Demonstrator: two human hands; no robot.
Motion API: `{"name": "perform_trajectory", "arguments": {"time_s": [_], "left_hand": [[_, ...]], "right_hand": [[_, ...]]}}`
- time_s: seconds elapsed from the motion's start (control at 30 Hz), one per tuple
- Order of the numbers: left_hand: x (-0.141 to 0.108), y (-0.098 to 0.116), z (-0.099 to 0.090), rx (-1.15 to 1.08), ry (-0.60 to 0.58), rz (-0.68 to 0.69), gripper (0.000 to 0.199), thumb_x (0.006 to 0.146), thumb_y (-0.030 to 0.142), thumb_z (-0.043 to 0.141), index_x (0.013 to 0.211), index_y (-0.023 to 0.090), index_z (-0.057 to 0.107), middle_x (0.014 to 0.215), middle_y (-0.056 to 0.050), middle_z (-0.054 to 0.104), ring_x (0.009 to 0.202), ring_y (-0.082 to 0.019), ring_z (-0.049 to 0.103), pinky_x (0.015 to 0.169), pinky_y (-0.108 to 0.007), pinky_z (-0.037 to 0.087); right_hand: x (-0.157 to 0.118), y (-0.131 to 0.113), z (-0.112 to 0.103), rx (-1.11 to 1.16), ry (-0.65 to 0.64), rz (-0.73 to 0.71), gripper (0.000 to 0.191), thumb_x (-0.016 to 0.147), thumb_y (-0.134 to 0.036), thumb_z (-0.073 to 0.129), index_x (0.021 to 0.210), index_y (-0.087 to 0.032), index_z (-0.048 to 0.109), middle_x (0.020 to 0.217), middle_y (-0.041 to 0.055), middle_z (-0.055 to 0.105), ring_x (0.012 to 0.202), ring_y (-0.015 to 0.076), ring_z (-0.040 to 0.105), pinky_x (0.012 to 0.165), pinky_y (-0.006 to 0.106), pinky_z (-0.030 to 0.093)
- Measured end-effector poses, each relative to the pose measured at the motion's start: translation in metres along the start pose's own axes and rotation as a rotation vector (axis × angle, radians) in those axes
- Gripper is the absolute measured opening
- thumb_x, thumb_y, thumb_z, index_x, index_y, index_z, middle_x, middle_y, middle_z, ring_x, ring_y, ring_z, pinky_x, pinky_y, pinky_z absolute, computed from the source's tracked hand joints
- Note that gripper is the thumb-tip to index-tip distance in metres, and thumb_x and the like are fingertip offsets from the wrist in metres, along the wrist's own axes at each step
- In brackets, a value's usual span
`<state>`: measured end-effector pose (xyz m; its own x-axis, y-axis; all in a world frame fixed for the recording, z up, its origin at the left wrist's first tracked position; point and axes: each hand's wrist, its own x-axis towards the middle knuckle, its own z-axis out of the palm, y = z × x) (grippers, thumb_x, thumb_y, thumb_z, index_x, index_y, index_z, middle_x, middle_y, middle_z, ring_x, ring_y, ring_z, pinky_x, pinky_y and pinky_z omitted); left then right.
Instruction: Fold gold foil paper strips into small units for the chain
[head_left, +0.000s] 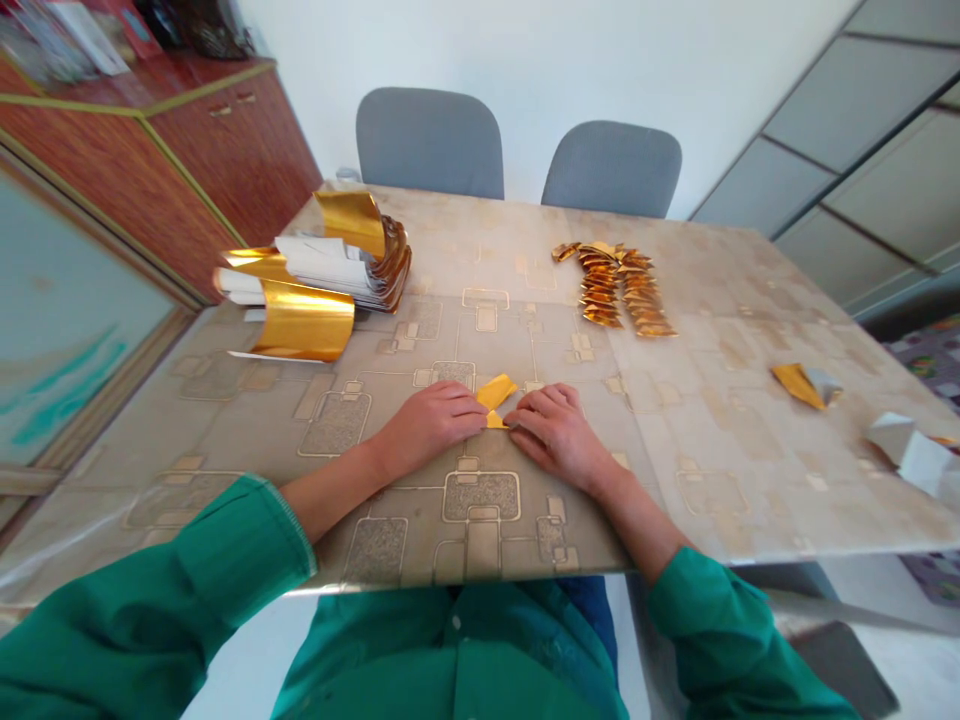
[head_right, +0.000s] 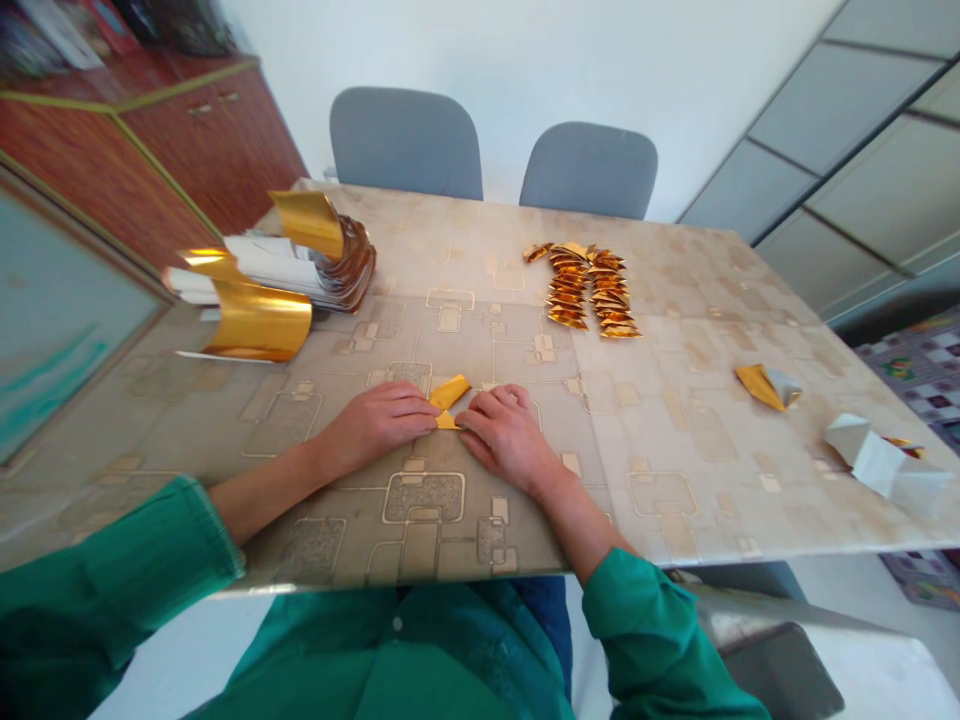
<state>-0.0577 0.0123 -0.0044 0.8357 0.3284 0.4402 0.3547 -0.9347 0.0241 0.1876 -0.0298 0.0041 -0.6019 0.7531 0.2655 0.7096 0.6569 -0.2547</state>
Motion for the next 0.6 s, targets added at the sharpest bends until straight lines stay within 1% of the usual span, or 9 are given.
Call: {"name": "perform_trajectory", "arguments": {"time_s": [0.07, 0.13, 0.23, 0.3, 0.37, 0.43, 0.5, 0.6], "left_hand": [[-0.0006, -0.0004, 0.0008, -0.009, -0.004, -0.005, 0.021, 0.101, 0.016, 0.047, 0.103, 0.016, 0.068, 0.104, -0.006, 0.072, 0.098, -0.019, 0.063, 0.09, -0.035, 0.052], [-0.0006, -0.0005, 0.0008, -0.019, -0.002, -0.002, 0.023, 0.101, 0.015, 0.045, 0.105, 0.016, 0.067, 0.104, -0.006, 0.072, 0.099, -0.018, 0.064, 0.091, -0.035, 0.052], [-0.0001, -0.0016, 0.0005, -0.027, 0.004, 0.022, 0.024, 0.102, 0.015, 0.043, 0.107, 0.015, 0.067, 0.104, -0.006, 0.072, 0.1, -0.019, 0.064, 0.093, -0.036, 0.052], [-0.0004, -0.003, 0.0013, -0.028, 0.001, 0.034, 0.023, 0.101, 0.015, 0.045, 0.11, 0.016, 0.067, 0.106, -0.005, 0.072, 0.102, -0.02, 0.063, 0.094, -0.037, 0.051], [-0.0012, -0.0045, 0.0032, -0.028, -0.004, 0.035, 0.021, 0.101, 0.017, 0.048, 0.111, 0.017, 0.067, 0.107, -0.005, 0.072, 0.104, -0.021, 0.063, 0.094, -0.039, 0.052], [-0.0022, -0.0057, 0.0053, -0.023, -0.005, 0.027, 0.02, 0.1, 0.019, 0.051, 0.111, 0.018, 0.068, 0.109, -0.005, 0.072, 0.104, -0.021, 0.062, 0.092, -0.038, 0.052], [-0.0025, -0.0063, 0.0063, -0.014, -0.011, 0.025, 0.019, 0.1, 0.019, 0.051, 0.108, 0.018, 0.068, 0.11, -0.006, 0.072, 0.104, -0.021, 0.062, 0.091, -0.038, 0.053], [-0.0015, -0.0064, 0.0044, -0.003, -0.017, 0.044, 0.02, 0.1, 0.019, 0.049, 0.105, 0.017, 0.069, 0.11, -0.006, 0.072, 0.101, -0.021, 0.063, 0.089, -0.036, 0.054]], "right_hand": [[-0.0002, -0.0011, 0.0007, -0.001, 0.003, -0.011, 0.019, 0.099, -0.031, 0.049, 0.102, -0.025, 0.067, 0.097, 0.0044, 0.065, 0.095, 0.0209, 0.053, 0.094, 0.04, 0.032], [-0.0001, -0.0008, 0.0013, -0.01, 0.028, -0.017, 0.018, 0.099, -0.03, 0.049, 0.101, -0.025, 0.067, 0.1, 0.0049, 0.066, 0.097, 0.0213, 0.053, 0.094, 0.04, 0.033], [0.0007, 0.0016, 0.0017, -0.04, 0.075, -0.016, 0.023, 0.098, -0.021, 0.048, 0.113, -0.024, 0.064, 0.12, 0.0078, 0.064, 0.11, 0.0233, 0.052, 0.096, 0.04, 0.034], [0.0012, 0.0033, 0.0018, -0.043, 0.068, -0.023, 0.028, 0.097, -0.018, 0.048, 0.121, -0.023, 0.061, 0.126, 0.0087, 0.062, 0.114, 0.0238, 0.052, 0.099, 0.042, 0.034], [0.0014, 0.004, 0.0021, -0.032, 0.036, -0.028, 0.026, 0.097, -0.021, 0.05, 0.121, -0.022, 0.061, 0.121, 0.0085, 0.064, 0.111, 0.0236, 0.053, 0.101, 0.042, 0.033], [0.0013, 0.0035, 0.0027, -0.016, 0.014, -0.022, 0.025, 0.098, -0.029, 0.052, 0.119, -0.022, 0.062, 0.116, 0.0087, 0.064, 0.107, 0.0237, 0.054, 0.099, 0.043, 0.035], [0.0015, 0.0019, 0.0032, -0.004, 0.008, -0.012, 0.027, 0.097, -0.034, 0.053, 0.119, -0.02, 0.062, 0.115, 0.0096, 0.064, 0.106, 0.0245, 0.054, 0.097, 0.042, 0.036], [0.0024, -0.001, 0.0036, 0.015, -0.007, -0.007, 0.03, 0.096, -0.037, 0.055, 0.119, -0.018, 0.063, 0.111, 0.0101, 0.063, 0.103, 0.0251, 0.053, 0.093, 0.042, 0.038]]}}
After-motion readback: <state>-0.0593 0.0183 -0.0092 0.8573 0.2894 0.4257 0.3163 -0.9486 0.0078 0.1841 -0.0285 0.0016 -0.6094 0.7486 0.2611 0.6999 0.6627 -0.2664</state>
